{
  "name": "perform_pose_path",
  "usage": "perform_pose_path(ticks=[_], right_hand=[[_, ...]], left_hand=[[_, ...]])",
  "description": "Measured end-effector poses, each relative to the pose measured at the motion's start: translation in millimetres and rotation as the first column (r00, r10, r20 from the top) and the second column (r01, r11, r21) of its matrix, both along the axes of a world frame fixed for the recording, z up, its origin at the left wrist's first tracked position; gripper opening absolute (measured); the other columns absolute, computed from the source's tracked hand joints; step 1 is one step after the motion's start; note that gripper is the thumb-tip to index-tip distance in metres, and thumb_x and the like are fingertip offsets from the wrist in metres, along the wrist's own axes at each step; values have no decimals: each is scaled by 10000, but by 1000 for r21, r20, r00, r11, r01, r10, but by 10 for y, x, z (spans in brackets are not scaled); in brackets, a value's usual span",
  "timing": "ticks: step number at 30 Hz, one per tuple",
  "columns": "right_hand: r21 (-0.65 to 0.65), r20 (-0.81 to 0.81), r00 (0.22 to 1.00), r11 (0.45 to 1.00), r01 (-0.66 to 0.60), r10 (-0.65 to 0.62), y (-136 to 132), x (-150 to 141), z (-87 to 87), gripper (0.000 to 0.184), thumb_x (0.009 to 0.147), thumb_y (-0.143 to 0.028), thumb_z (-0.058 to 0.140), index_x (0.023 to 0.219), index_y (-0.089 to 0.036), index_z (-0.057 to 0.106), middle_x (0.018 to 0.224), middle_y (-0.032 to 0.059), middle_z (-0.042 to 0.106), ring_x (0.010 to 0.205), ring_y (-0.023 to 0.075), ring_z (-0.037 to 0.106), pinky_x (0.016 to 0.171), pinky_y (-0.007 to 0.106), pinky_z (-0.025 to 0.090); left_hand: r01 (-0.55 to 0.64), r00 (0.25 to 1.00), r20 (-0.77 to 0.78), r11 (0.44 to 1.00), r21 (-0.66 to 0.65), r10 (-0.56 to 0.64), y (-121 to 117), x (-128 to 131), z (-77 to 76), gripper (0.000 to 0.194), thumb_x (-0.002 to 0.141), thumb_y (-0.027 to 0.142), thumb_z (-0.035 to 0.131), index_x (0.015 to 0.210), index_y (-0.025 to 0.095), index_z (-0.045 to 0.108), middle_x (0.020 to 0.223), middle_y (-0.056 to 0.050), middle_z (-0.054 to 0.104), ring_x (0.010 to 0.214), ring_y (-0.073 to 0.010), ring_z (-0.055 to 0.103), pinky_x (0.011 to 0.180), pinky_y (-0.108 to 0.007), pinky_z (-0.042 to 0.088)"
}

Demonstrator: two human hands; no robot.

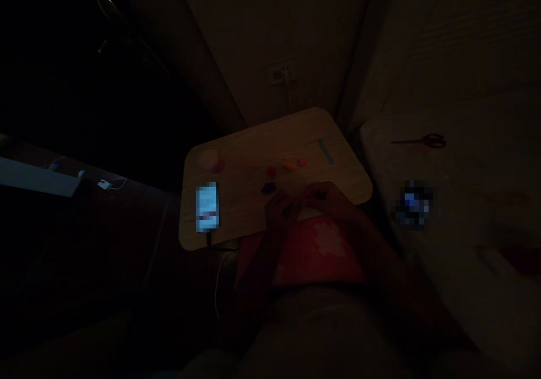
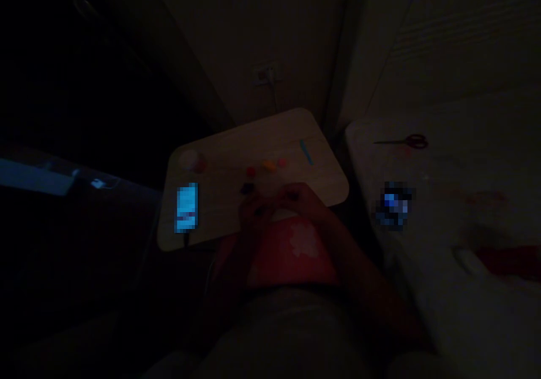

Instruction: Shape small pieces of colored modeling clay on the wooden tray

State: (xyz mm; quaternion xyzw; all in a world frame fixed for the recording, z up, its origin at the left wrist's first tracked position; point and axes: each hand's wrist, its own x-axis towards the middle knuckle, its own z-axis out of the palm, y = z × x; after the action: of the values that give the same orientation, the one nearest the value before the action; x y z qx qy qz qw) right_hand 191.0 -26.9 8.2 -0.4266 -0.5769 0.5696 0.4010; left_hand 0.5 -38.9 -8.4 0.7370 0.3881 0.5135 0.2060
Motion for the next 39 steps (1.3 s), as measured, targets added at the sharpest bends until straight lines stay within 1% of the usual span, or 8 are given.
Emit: perform_pose_path(ticks=[4, 9, 15, 18, 21, 24, 28, 39], right_hand=[[17, 35, 999, 1000, 13, -14, -8, 4, 10, 352, 705, -509, 884, 726, -176, 774, 613, -15, 585, 591, 125, 466, 555, 267, 373], [24, 38, 999, 1000, 12, -13, -16, 7, -9, 355, 722, -509, 878, 710, -174, 761, 608, -13, 579, 597, 133, 480, 559, 275, 377], [-41, -121, 992, 999, 26, -31, -19, -21, -57, 304, 730, -461, 869, 821, -187, 777, 812, 49, 752, 754, 191, 665, 715, 312, 516], [-47, -141, 989, 998, 37, -44, -22, -28, -63, 289, 722, -442, 870, 819, -186, 779, 819, 47, 756, 756, 184, 660, 724, 304, 513], [-40, -117, 991, 997, 64, -68, -24, -24, -60, 293, 727, -451, 864, 785, -182, 761, 736, 19, 699, 678, 151, 588, 643, 277, 456], [-12, -69, 994, 996, 89, -90, -27, -16, -62, 303, 710, -448, 883, 780, -183, 754, 642, -20, 595, 610, 123, 480, 570, 260, 362], [23, -39, 994, 994, 105, -105, -37, -12, -79, 328, 687, -454, 912, 769, -185, 743, 590, -50, 492, 576, 109, 403, 545, 265, 293], [225, -93, 987, 963, 151, -133, -66, -27, -113, 246, 771, -430, 866, 775, -208, 760, 767, 29, 641, 697, 162, 553, 621, 303, 420]], left_hand=[[26, 1000, 7, 999, -25, -26, 11, -13, 0, 113, 903, 293, 786, 839, 203, 810, 705, 4, 627, 616, -118, 561, 567, -250, 441], [30, 1000, 11, 999, -37, -29, 14, 1, 13, 215, 912, 345, 775, 763, 190, 764, 683, 7, 609, 605, -119, 545, 567, -257, 421], [-31, 999, 42, 999, -14, 31, -10, 26, 47, 145, 892, 352, 801, 904, 208, 779, 712, 8, 622, 659, -137, 549, 633, -275, 441], [-31, 998, 52, 998, -57, 34, -24, 23, 62, 176, 877, 366, 810, 946, 211, 764, 752, 4, 630, 675, -140, 541, 656, -281, 441], [-36, 997, 58, 990, -140, 44, -31, 14, 89, 204, 908, 394, 758, 989, 207, 749, 755, 6, 593, 680, -142, 529, 660, -283, 436], [-21, 998, 55, 988, -156, 30, -19, 3, 115, 187, 951, 378, 685, 946, 202, 748, 725, 8, 551, 679, -147, 527, 655, -285, 431], [-4, 999, 47, 993, -121, 10, 8, -5, 109, 138, 932, 330, 719, 886, 204, 750, 738, 6, 573, 667, -142, 532, 643, -283, 433], [20, 996, 93, 991, -136, -7, 47, -15, 75, 177, 925, 292, 732, 775, 199, 732, 767, -6, 649, 706, -146, 590, 671, -282, 467]])
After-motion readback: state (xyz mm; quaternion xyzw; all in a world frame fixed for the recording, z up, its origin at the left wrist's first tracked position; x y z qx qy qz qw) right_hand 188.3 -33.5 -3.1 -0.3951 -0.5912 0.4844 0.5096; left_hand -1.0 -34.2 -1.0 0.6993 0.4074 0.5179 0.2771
